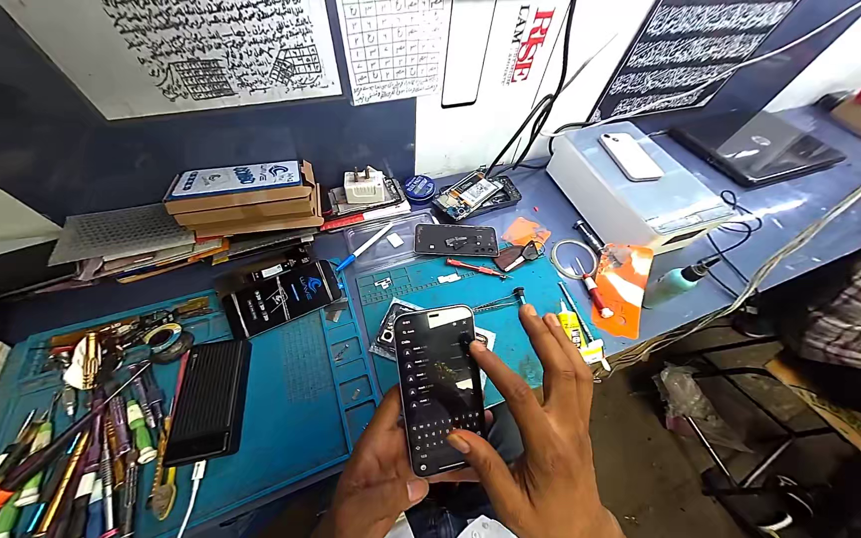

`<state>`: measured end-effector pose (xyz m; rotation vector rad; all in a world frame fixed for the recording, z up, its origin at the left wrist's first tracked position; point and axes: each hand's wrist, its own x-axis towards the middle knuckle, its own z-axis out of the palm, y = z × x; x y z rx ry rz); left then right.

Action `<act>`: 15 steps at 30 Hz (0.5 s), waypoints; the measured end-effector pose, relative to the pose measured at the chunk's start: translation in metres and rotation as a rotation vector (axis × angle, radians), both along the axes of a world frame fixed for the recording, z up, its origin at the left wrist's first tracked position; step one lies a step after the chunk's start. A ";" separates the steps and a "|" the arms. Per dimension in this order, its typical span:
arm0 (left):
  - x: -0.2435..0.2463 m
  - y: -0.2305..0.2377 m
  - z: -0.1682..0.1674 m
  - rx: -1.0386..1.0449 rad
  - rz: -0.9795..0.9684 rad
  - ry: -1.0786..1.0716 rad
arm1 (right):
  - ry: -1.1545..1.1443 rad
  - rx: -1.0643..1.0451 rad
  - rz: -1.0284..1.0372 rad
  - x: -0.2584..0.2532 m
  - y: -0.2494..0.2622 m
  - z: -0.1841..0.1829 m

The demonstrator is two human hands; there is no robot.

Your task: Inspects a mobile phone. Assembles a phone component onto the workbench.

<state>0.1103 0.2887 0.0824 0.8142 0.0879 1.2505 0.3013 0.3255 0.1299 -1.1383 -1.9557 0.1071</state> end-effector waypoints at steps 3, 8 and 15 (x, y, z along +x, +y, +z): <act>0.000 0.000 0.000 -0.013 0.002 0.004 | -0.028 -0.002 -0.025 0.001 -0.001 -0.003; 0.001 0.002 -0.001 -0.013 -0.015 0.003 | 0.047 0.029 -0.037 0.005 -0.004 -0.002; 0.003 0.003 -0.005 -0.039 0.002 -0.019 | 0.559 -0.369 0.165 0.018 -0.018 -0.026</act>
